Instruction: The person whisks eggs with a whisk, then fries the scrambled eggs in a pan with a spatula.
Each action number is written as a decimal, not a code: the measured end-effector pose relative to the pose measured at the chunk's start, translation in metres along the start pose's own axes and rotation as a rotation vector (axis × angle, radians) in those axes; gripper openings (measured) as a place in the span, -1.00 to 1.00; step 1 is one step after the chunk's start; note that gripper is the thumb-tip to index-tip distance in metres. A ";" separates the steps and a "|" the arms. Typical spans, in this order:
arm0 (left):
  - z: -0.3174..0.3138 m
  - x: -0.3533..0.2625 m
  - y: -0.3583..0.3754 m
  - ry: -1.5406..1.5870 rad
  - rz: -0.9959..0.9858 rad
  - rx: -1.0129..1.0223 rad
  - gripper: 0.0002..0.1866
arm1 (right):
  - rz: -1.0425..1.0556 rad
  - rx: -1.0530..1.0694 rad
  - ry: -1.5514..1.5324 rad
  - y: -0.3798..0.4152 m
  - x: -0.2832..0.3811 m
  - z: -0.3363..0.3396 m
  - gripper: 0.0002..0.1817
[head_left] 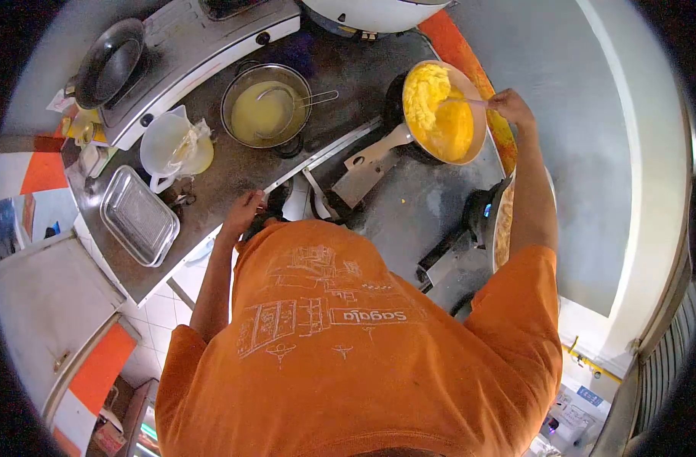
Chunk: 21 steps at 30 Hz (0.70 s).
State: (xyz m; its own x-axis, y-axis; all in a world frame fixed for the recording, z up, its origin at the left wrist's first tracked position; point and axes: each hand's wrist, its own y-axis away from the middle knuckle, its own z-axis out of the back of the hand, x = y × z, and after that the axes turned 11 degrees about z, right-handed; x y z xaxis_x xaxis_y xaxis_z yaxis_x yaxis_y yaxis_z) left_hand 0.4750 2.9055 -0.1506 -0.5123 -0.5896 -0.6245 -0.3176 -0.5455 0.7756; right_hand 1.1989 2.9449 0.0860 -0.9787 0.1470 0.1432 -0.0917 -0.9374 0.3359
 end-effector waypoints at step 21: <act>-0.029 -0.010 -0.040 -0.150 -0.027 0.098 -0.43 | 0.232 0.037 0.521 0.190 0.232 -0.042 -0.80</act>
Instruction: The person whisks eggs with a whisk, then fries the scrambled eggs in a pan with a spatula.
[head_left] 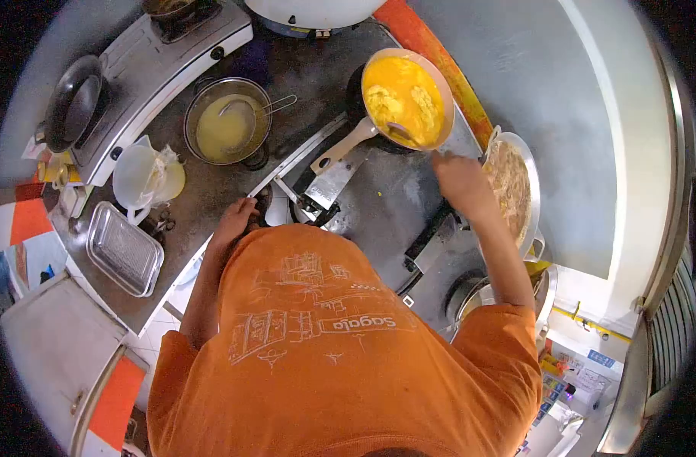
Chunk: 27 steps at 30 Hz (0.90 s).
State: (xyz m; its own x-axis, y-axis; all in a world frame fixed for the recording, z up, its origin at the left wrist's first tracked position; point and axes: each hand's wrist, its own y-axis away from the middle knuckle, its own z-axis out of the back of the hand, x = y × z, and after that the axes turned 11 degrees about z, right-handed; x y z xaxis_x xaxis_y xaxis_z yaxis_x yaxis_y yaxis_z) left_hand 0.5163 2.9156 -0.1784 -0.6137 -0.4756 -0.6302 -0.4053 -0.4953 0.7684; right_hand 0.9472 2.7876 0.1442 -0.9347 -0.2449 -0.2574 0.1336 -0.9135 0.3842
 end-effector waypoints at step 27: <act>0.018 -0.008 0.014 -0.059 0.006 0.004 -0.42 | -0.317 -0.220 -0.156 -0.067 -0.122 -0.002 -0.79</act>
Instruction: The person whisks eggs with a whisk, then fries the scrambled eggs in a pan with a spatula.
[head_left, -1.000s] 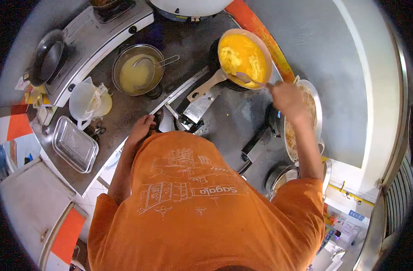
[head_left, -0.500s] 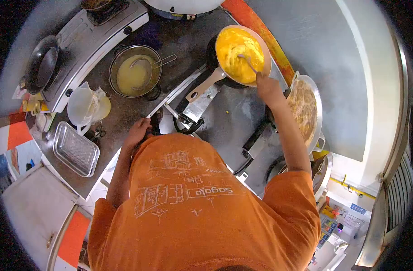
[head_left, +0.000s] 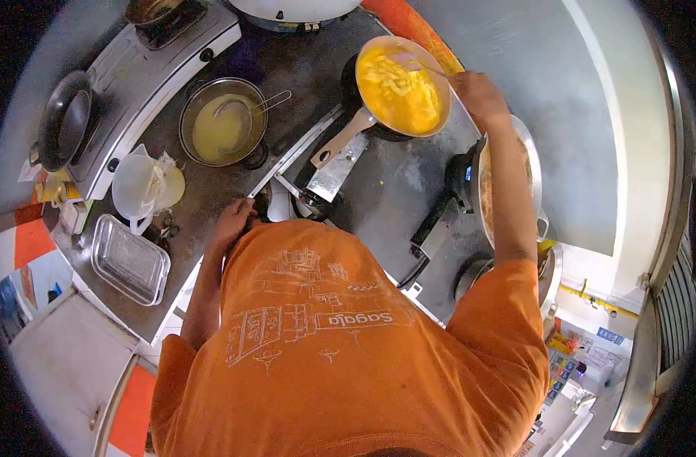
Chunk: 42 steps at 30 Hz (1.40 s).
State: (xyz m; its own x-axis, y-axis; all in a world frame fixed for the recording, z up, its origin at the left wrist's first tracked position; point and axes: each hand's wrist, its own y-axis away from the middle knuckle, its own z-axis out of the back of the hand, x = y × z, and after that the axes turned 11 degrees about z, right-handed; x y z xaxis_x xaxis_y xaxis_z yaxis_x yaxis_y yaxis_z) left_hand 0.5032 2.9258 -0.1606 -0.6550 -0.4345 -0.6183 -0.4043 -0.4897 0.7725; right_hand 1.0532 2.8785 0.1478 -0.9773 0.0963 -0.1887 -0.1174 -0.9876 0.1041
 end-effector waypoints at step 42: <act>0.004 -0.004 0.005 0.028 0.011 0.014 -0.48 | 0.032 0.149 0.021 0.080 0.001 0.072 -0.75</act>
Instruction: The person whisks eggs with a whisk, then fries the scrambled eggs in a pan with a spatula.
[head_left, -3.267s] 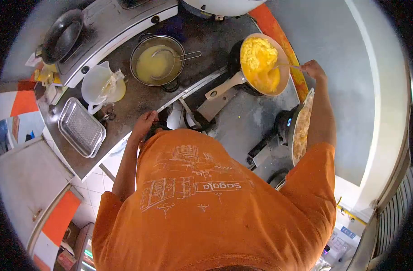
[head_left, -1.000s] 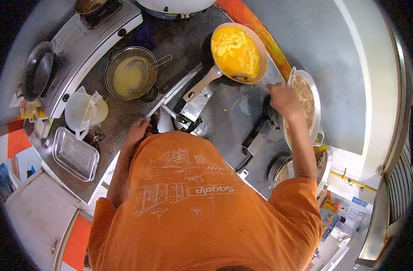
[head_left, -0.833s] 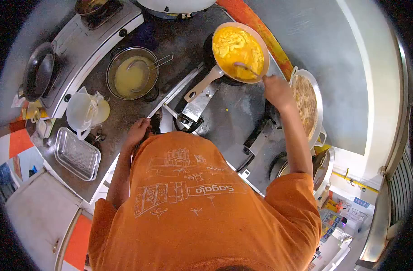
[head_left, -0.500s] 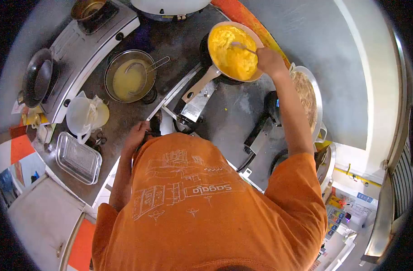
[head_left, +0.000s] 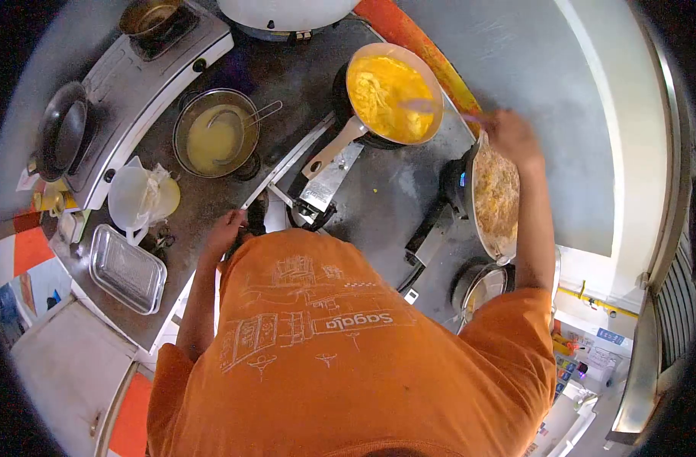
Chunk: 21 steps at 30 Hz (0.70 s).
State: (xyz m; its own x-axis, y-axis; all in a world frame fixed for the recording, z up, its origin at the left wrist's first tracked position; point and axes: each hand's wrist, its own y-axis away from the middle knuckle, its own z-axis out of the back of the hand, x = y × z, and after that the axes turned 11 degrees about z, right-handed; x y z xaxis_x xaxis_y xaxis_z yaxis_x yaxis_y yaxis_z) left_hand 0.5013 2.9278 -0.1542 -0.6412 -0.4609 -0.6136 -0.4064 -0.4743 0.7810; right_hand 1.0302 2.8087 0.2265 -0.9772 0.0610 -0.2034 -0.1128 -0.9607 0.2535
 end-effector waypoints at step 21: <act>-0.005 -0.001 -0.013 0.010 0.001 0.028 -0.43 | -0.010 0.093 0.038 -0.081 0.011 -0.105 -0.78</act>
State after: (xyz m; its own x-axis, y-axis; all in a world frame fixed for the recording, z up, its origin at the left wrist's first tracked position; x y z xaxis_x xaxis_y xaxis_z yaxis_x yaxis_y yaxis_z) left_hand 0.5100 2.9308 -0.1646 -0.6352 -0.4684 -0.6141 -0.4241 -0.4530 0.7842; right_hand 1.0475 2.8593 0.1048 -0.9685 0.0582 -0.2419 -0.1403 -0.9307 0.3379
